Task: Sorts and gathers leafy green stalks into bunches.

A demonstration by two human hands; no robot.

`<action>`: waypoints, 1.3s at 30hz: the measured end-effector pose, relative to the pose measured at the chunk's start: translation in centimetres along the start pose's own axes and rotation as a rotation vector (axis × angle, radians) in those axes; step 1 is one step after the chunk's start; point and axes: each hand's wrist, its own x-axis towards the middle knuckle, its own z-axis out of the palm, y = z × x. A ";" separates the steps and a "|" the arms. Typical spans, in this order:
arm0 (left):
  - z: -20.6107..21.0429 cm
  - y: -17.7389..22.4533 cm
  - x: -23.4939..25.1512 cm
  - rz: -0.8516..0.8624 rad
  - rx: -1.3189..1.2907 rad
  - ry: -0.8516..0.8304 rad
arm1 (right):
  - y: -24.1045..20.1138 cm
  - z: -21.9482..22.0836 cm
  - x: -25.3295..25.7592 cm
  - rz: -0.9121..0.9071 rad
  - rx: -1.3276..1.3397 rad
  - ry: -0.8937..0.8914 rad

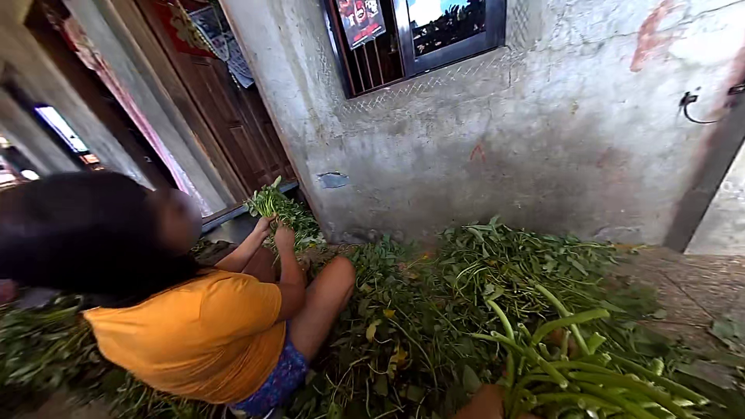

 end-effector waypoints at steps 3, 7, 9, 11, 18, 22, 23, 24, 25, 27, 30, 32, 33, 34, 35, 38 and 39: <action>0.7 -1.2 -1.3 0.063 -0.046 0.143 | -0.5 1.6 0.4 -0.020 -0.044 0.017; 0.0 -2.4 -3.1 0.106 -0.224 0.125 | -0.5 2.1 0.0 0.071 -0.151 0.010; -0.9 -2.4 -3.5 0.115 -0.205 0.063 | 0.7 2.1 0.0 0.063 -0.050 -0.078; -1.5 -1.1 -3.9 0.090 -0.081 0.065 | 1.1 2.7 0.0 0.027 0.045 -0.173; -3.9 2.3 -3.3 0.190 0.220 0.140 | -1.4 5.1 1.2 -0.102 0.090 -0.113; -4.3 7.7 0.6 0.460 -0.073 0.092 | -8.0 6.7 5.6 -0.247 0.023 -0.119; -4.4 9.4 1.8 0.474 -0.142 0.091 | -10.0 7.1 7.2 -0.294 -0.027 -0.133; -4.4 10.9 3.0 0.482 -0.206 0.095 | -12.1 7.5 8.6 -0.350 -0.087 -0.147; -4.3 12.2 4.2 0.495 -0.264 0.092 | -14.1 7.9 9.9 -0.407 -0.139 -0.158; -3.8 13.8 6.3 0.555 -0.375 0.076 | -17.1 8.5 11.9 -0.460 -0.225 -0.159; -2.1 13.0 8.8 0.622 -0.589 -0.004 | -18.3 8.3 13.6 -0.377 -0.317 -0.136; -0.3 10.5 9.9 0.603 -0.761 -0.051 | -17.3 6.8 14.5 -0.238 -0.478 -0.130; 0.6 9.0 10.1 0.585 -0.833 -0.047 | -16.5 5.7 14.8 -0.147 -0.594 -0.139; 1.6 7.3 10.2 0.561 -0.901 -0.040 | -15.6 4.7 14.9 -0.046 -0.713 -0.156; 2.3 5.7 10.2 0.543 -0.965 -0.055 | -14.7 3.7 14.9 0.051 -0.814 -0.182; 3.7 1.0 10.7 0.494 -1.108 -0.202 | -12.2 1.4 15.1 0.317 -0.926 -0.300; 4.0 -0.1 10.9 0.488 -1.136 -0.239 | -11.6 1.0 15.1 0.377 -0.914 -0.335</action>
